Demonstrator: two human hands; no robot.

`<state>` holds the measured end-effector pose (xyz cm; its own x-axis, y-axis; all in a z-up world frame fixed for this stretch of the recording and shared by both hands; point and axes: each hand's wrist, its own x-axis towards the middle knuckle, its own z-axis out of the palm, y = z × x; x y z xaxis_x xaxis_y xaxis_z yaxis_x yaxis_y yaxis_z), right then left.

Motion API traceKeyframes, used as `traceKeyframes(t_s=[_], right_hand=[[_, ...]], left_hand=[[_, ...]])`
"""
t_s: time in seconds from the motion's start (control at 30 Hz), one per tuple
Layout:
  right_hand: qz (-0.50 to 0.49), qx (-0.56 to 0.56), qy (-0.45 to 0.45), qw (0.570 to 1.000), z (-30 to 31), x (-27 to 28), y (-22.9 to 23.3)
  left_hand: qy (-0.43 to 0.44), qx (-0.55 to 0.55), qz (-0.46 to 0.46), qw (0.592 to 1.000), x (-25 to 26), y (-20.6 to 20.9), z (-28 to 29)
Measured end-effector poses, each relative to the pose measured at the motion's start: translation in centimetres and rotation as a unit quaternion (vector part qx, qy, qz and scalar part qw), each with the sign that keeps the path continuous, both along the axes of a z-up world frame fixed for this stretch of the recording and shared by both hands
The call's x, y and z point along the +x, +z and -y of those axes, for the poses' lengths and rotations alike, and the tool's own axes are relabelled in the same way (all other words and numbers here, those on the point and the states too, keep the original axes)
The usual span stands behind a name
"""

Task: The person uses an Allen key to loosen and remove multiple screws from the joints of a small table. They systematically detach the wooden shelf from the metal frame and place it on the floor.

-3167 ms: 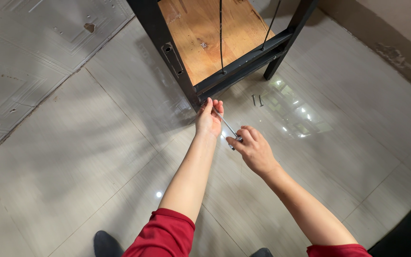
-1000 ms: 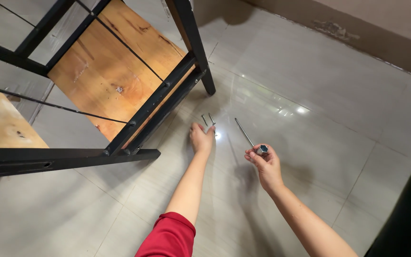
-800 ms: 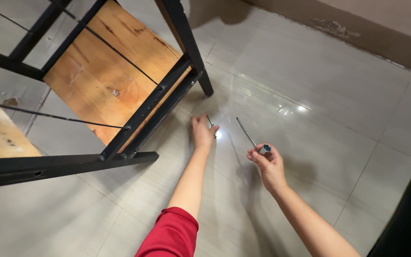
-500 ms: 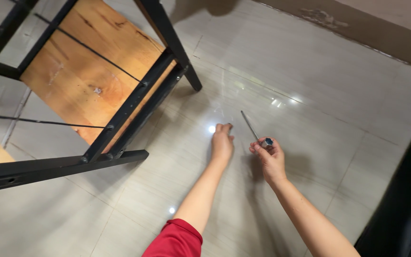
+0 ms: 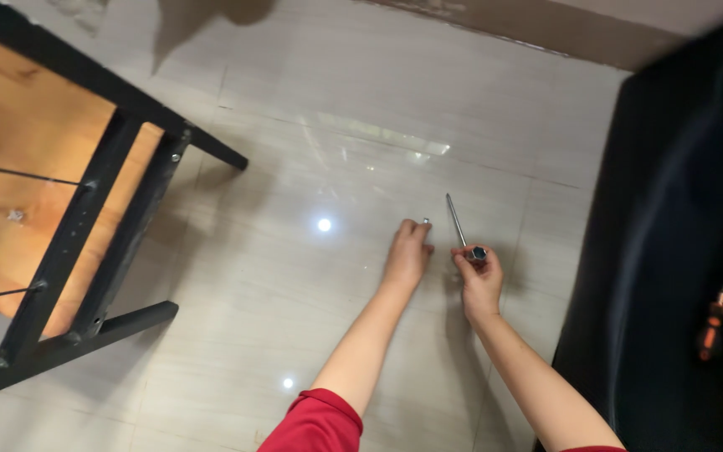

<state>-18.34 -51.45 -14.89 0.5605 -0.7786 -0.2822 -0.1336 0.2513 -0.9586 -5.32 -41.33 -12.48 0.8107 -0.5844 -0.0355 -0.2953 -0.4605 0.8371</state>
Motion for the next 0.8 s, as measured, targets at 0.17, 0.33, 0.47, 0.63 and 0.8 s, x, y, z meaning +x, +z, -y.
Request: traceKeyframes(t_s=[0.17,0.33,0.47,0.63,0.8], right_hand=[[0.056,0.024,0.000,0.998,-0.2,0.4,1.4],[0.065,0.022,0.060,0.996,-4.2,3.9,4.4],[0.096,0.083,0.103,0.986,-8.6,7.2,6.6],[0.134,0.151,0.187,0.961,-14.4,10.8,9.5],[0.148,0.197,0.230,0.942,-18.4,12.9,11.9]], left_hand=[[0.015,-0.063,0.034,0.997,0.9,-0.5,-3.2],[0.265,-0.270,-0.171,0.910,9.8,-1.5,-11.2],[0.408,-0.588,-0.275,0.643,18.1,2.5,-22.2],[0.302,-0.707,-0.297,0.566,21.5,7.8,-28.6],[0.326,-0.679,-0.283,0.594,20.9,8.3,-29.1]])
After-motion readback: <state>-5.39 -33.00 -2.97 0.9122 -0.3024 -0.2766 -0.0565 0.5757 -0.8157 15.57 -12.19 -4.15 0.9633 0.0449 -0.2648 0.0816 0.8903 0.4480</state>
